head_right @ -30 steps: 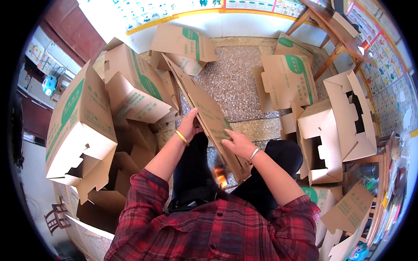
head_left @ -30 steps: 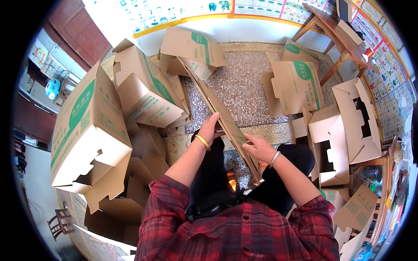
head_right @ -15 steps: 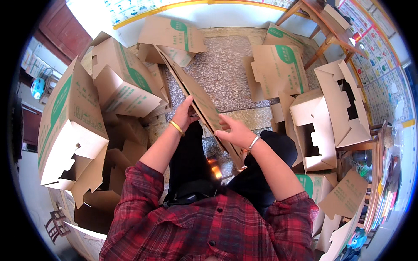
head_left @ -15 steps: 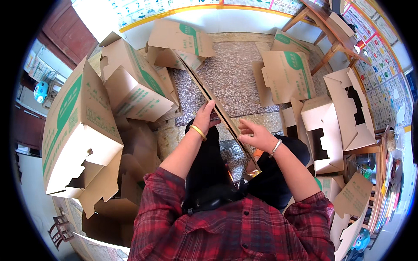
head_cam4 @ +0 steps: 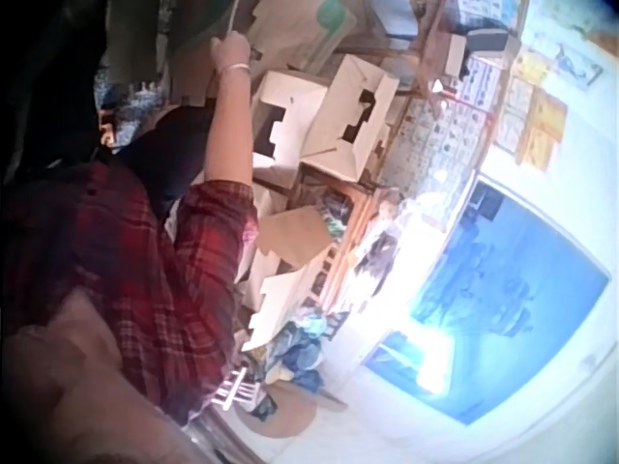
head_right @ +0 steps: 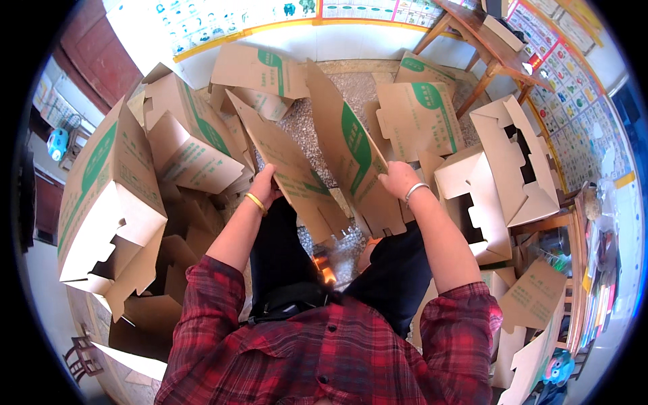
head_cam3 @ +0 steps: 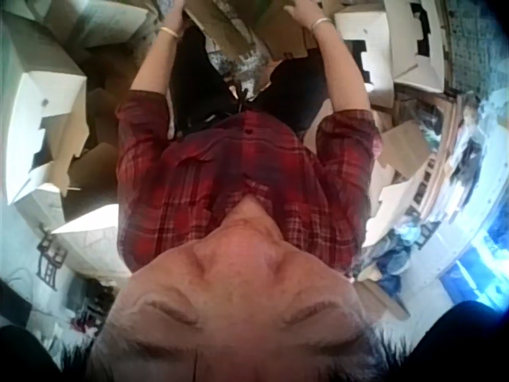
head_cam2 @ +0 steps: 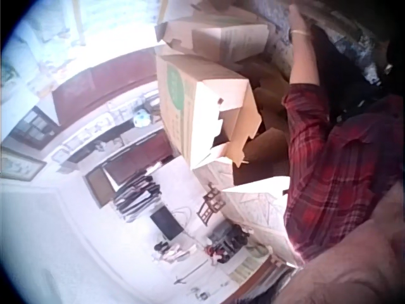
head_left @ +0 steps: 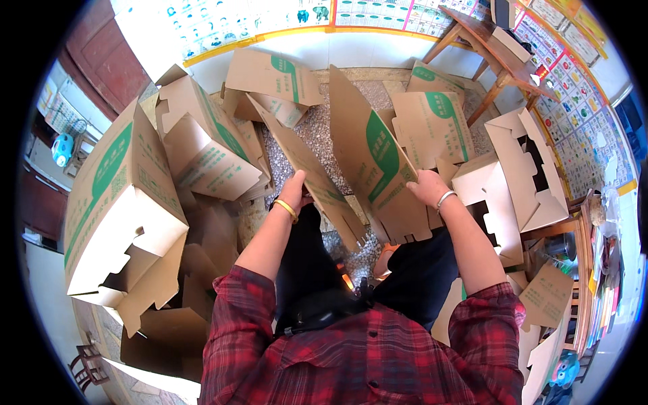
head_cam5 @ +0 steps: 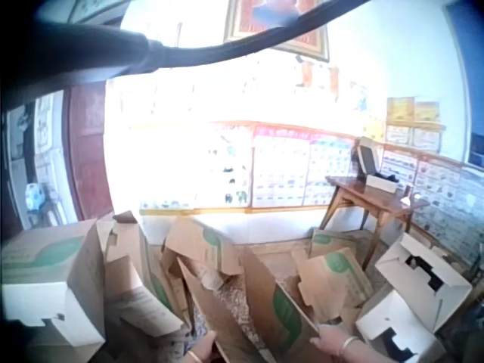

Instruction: The person sits on the floor and assembles flat-packed cardboard boxes. They fold the flaps and tuck the tabs to form the box structure, then place the finished boxes into a pile.

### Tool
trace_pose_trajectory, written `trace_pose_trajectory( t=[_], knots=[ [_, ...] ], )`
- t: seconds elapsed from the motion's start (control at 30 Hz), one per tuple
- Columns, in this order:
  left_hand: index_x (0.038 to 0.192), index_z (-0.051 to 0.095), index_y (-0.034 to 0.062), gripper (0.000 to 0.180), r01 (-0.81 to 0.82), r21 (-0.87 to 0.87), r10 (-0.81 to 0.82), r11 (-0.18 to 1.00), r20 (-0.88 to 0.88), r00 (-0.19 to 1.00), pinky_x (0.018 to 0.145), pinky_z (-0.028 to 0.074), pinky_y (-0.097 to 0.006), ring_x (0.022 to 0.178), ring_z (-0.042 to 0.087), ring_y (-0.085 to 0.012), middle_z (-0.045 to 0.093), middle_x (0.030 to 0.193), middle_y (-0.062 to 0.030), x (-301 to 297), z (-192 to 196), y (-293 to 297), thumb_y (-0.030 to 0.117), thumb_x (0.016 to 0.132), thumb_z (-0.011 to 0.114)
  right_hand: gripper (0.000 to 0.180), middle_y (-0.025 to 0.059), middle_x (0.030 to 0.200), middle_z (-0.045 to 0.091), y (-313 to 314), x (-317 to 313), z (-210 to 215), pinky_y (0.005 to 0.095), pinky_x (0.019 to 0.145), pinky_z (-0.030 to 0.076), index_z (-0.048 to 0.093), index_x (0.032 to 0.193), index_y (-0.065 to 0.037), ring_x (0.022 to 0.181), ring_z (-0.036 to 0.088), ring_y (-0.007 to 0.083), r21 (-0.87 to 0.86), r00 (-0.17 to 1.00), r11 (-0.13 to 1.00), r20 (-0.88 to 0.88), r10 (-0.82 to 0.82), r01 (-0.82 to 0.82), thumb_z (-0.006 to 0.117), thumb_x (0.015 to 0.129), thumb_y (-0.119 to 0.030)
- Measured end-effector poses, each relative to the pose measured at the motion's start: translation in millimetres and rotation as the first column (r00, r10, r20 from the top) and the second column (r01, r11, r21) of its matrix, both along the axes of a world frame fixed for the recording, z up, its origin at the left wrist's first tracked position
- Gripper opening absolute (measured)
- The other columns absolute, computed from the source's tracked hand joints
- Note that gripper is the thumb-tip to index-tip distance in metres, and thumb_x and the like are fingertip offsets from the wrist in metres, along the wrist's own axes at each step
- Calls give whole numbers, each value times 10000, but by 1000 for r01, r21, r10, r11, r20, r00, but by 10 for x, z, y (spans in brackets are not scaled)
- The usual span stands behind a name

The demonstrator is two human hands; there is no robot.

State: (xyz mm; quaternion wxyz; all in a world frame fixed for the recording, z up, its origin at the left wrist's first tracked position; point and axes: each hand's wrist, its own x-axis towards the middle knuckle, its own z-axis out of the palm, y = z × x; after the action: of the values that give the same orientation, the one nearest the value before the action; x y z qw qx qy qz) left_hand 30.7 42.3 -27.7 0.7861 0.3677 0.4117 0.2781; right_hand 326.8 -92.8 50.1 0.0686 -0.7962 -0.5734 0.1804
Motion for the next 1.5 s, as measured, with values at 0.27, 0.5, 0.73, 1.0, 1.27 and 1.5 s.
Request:
trace_pose_trajectory(
  t=[0.27, 0.5, 0.73, 1.0, 1.27, 1.5],
  knots=[
    [1222, 450, -13, 491, -67, 48, 72, 997, -113, 991, 860, 477, -448, 1034, 575, -298, 561, 1149, -170, -75, -57, 22, 289, 835, 452, 350, 275, 858, 616, -227, 291, 9, 417, 783, 468, 615, 869, 75, 851, 595, 391, 132, 982, 980, -139, -131, 149, 612, 752, -254],
    [1197, 446, -56, 499, -98, 73, 105, 992, -99, 989, 762, 540, -391, 971, 599, -286, 565, 1103, -167, 6, 42, -50, 296, 844, 476, 355, 244, 786, 631, -175, 942, -162, 398, 733, 482, 628, 815, 65, 789, 620, 361, 205, 930, 921, -232, -284, 332, 642, 710, -274],
    [1180, 475, -8, 455, -99, 81, 108, 992, -119, 987, 743, 524, -351, 946, 612, -244, 593, 1070, -136, -44, 7, -42, 299, 843, 480, 369, 227, 815, 645, 79, 1499, -326, 395, 732, 487, 651, 849, 33, 800, 625, 356, 303, 915, 864, -164, -368, 402, 634, 713, -309],
    [1141, 479, -51, 433, -123, 68, 129, 990, -94, 987, 692, 518, -346, 894, 620, -277, 591, 1037, -177, -72, 37, -67, 239, 819, 451, 450, 191, 1085, 590, 86, 1888, -376, 432, 870, 464, 471, 1253, -109, 983, 577, 340, 218, 799, 866, 335, -499, 450, 555, 814, -162],
    [907, 525, -13, 263, -237, 134, 262, 962, -214, 941, 373, 326, -263, 460, 464, -141, 531, 681, -62, 9, -70, -45, 210, 791, 446, 485, 188, 1335, 396, -163, 1569, -486, 417, 1007, 360, 476, 1260, -117, 1233, 383, 323, 359, 782, 916, 512, -355, 182, 546, 782, -73],
    [1035, 508, -49, 346, -160, 233, 217, 959, -239, 946, 389, 398, -284, 510, 543, -198, 582, 776, -128, -247, 289, 49, 202, 804, 450, 532, 197, 1313, 410, -383, 955, -480, 402, 1029, 338, 484, 1240, -64, 1231, 381, 348, 557, 967, 829, 183, -180, 49, 633, 729, -74]
  ],
)
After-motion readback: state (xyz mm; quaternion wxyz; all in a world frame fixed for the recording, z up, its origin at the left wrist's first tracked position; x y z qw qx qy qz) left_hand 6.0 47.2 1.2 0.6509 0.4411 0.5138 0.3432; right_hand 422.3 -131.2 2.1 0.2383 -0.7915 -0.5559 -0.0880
